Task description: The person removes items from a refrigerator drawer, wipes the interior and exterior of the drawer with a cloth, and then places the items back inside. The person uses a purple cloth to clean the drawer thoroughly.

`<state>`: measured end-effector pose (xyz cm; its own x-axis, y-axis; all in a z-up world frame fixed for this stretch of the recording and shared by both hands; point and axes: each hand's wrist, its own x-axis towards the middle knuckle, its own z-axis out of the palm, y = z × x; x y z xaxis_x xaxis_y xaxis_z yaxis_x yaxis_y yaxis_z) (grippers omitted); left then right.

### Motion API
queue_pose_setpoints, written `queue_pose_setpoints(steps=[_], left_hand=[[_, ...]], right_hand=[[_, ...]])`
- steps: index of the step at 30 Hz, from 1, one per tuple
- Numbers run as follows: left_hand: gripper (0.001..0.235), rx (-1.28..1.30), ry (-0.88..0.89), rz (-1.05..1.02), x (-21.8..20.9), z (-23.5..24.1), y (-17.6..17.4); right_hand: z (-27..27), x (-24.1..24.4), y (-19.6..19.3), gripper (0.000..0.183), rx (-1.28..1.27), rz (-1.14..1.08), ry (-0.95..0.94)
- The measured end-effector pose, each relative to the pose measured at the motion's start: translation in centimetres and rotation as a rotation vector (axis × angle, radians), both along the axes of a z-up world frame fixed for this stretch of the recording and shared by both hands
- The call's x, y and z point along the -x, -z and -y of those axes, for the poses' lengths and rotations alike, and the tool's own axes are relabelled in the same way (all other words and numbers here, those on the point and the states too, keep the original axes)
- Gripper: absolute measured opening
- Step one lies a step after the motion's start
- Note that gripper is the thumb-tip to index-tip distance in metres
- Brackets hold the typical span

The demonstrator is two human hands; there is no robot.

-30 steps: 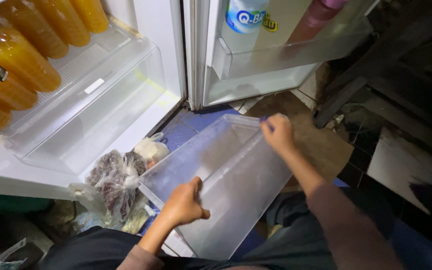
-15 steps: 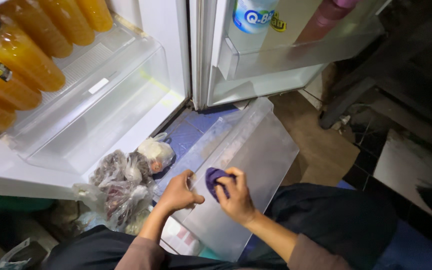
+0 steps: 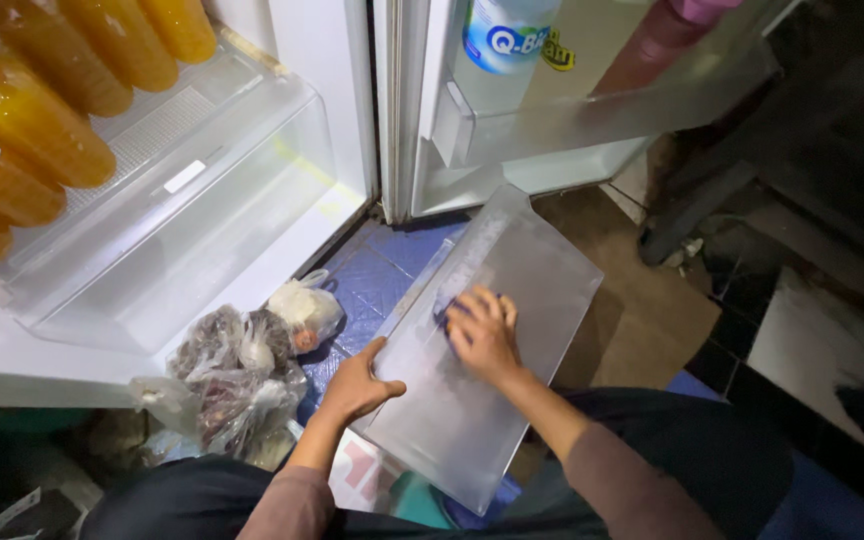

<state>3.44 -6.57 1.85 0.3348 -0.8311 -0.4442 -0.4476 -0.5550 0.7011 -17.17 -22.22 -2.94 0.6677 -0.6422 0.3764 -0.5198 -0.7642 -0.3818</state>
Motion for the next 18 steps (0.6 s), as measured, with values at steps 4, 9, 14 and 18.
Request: queue_pose_setpoints(steps=[4,9,14,18], left_hand=[[0.099,-0.028,0.006,0.057,0.4,0.4,-0.5],[0.100,-0.058,0.046,0.119,0.7,0.0,-1.3],[0.099,-0.001,0.054,0.126,0.7,0.6,-0.8],[0.092,0.011,0.050,0.165,1.2,0.4,0.3]], right_hand=[[6.2,-1.0,3.2,0.022,0.036,-0.041,0.259],[17.6,-1.1,5.5,0.034,0.000,0.014,0.579],[22.9,-1.7,6.8,0.032,-0.022,-0.043,0.586],[17.3,-1.1,6.4,0.029,0.036,0.013,0.426]])
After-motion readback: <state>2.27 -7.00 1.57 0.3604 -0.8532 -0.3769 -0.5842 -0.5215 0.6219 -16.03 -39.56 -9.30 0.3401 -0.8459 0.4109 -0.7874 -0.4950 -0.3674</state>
